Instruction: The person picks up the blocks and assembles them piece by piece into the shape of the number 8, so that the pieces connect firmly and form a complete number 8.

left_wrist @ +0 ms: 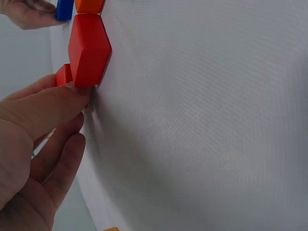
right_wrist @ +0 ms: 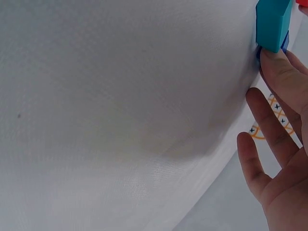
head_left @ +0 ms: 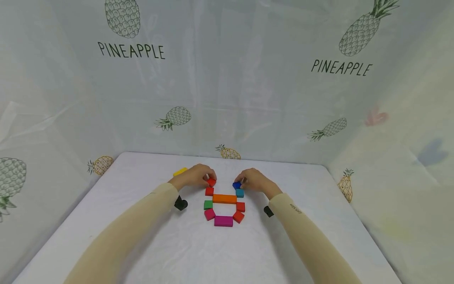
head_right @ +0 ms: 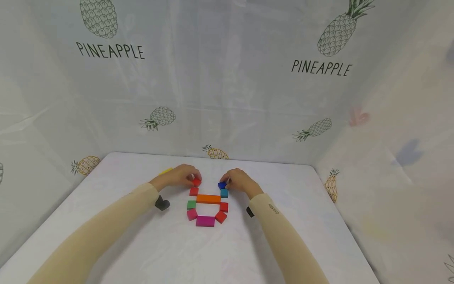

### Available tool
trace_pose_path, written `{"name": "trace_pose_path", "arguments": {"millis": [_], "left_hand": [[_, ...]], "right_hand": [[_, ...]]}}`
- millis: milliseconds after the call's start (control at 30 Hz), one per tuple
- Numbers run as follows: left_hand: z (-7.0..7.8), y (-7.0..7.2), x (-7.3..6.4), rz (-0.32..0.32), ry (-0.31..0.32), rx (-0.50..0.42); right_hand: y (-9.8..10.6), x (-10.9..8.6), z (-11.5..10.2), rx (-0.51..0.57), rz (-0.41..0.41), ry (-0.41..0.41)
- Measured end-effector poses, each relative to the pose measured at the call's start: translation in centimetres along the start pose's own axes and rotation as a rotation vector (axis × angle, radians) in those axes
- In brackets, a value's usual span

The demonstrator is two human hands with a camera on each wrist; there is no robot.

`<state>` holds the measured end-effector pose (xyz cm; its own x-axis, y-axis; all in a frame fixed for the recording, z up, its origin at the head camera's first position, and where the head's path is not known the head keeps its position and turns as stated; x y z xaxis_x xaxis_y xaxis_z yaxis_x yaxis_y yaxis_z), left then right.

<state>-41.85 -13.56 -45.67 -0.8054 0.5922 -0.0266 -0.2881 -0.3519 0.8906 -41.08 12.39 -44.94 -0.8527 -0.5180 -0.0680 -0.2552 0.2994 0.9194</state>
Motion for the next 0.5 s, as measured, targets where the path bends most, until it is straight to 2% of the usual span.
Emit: {"name": "trace_pose_path", "arguments": {"millis": [200,500], "left_hand": [[0.22,-0.43,0.41,-0.015,0.000,0.007],[0.84,-0.35,0.45,-0.030,0.001,-0.017]], "right_hand": [[-0.10,-0.15,0.01,0.003,0.001,-0.004],[0.11,-0.18,-0.14,-0.003,0.001,-0.003]]}}
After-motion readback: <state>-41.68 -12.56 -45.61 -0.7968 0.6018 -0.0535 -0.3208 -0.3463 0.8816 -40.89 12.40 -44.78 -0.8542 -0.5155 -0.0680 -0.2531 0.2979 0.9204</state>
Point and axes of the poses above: each hand's wrist, its own x-axis towards the middle knuckle, its own y-axis out of the back of the hand, z = x × y, the point moved 3 cm from there along x, towards the middle knuckle, and after that the axes turned 2 degrees about z, right-handed, at the moved point
